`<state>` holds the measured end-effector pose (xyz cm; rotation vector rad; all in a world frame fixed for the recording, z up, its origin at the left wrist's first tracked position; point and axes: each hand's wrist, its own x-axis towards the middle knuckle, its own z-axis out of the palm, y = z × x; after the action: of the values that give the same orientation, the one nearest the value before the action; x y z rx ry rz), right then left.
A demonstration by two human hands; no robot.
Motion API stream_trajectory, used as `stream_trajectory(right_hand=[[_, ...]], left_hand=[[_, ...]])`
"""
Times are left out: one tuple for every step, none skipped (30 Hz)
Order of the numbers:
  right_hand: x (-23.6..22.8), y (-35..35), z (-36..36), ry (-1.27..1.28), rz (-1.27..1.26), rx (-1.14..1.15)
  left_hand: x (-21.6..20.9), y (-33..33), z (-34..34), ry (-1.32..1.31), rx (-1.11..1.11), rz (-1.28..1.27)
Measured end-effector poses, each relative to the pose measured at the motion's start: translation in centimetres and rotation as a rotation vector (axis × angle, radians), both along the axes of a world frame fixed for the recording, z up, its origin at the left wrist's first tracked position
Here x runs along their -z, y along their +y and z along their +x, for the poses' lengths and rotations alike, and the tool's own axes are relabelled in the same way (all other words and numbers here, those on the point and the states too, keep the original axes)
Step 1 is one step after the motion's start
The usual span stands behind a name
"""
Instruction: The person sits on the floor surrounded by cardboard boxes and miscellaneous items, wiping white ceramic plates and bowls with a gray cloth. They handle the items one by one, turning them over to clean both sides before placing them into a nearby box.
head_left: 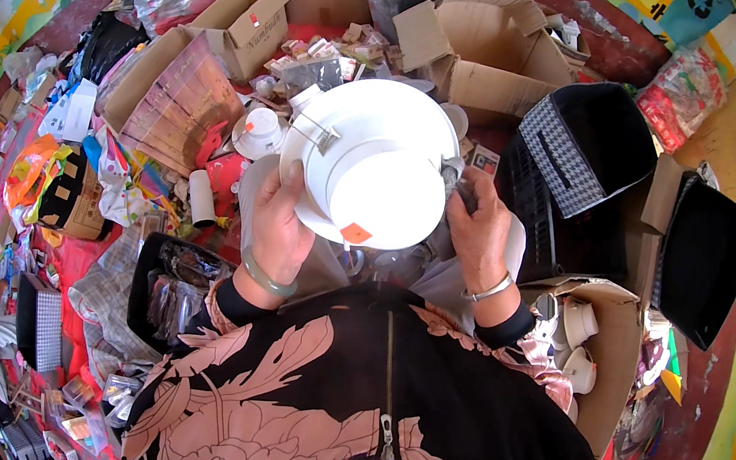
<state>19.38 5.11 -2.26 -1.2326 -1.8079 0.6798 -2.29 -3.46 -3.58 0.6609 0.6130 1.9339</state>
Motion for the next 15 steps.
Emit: stream_trajectory(right_hand=[[0.4, 0.1, 0.3, 0.007, 0.053, 0.017], [0.9, 0.3, 0.5, 0.014, 0.109, 0.029], [1.2, 0.5, 0.7, 0.021, 0.164, 0.041], [1.3, 0.8, 1.0, 0.037, 0.25, 0.075], [1.2, 1.2, 1.4, 0.08, 0.313, 0.05], [0.9, 1.5, 1.8, 0.098, 0.31, 0.02], [0.4, 1.8, 2.3, 0.115, 0.308, -0.01], [-0.1, 2.1, 2.8, 0.089, 0.309, -0.052], [-1.0, 2.3, 3.2, 0.056, 0.265, -0.101], [-2.3, 2.3, 3.2, 0.009, 0.314, -0.12], [-3.4, 2.5, 3.2, -0.04, 0.367, -0.136], [-4.2, 2.7, 3.2, -0.068, 0.357, -0.16], [-4.8, 2.9, 3.2, -0.096, 0.347, -0.185], [-5.4, 3.0, 3.3, -0.124, 0.337, -0.209], [-6.0, 3.1, 3.3, -0.157, 0.34, -0.237]], left_hand=[[-0.2, -0.1, 0.2, 0.022, 0.0, 0.004], [-0.4, -0.2, 0.4, 0.044, -0.004, 0.011], [-0.5, -0.3, 0.6, 0.061, 0.028, -0.017], [-0.5, -0.4, 0.8, 0.077, 0.061, -0.045], [-0.4, -0.6, 1.1, 0.092, 0.088, -0.072], [-0.1, -0.8, 1.3, 0.147, 0.086, -0.087], [-0.2, -0.8, 1.4, 0.204, 0.086, -0.08], [-0.4, -0.9, 1.6, 0.264, 0.09, -0.08], [-0.7, -1.1, 1.7, 0.326, 0.092, -0.083], [-0.9, -1.1, 1.6, 0.396, 0.089, -0.116], [-1.1, -1.1, 1.5, 0.535, 0.089, -0.098], [-1.5, -1.1, 1.3, 0.673, 0.091, -0.083], [-1.9, -1.1, 1.3, 0.811, 0.094, -0.067], [-2.5, -0.9, 1.8, 0.871, 0.05, -0.019], [-2.7, -0.7, 1.7, 0.925, 0.077, -0.018]])
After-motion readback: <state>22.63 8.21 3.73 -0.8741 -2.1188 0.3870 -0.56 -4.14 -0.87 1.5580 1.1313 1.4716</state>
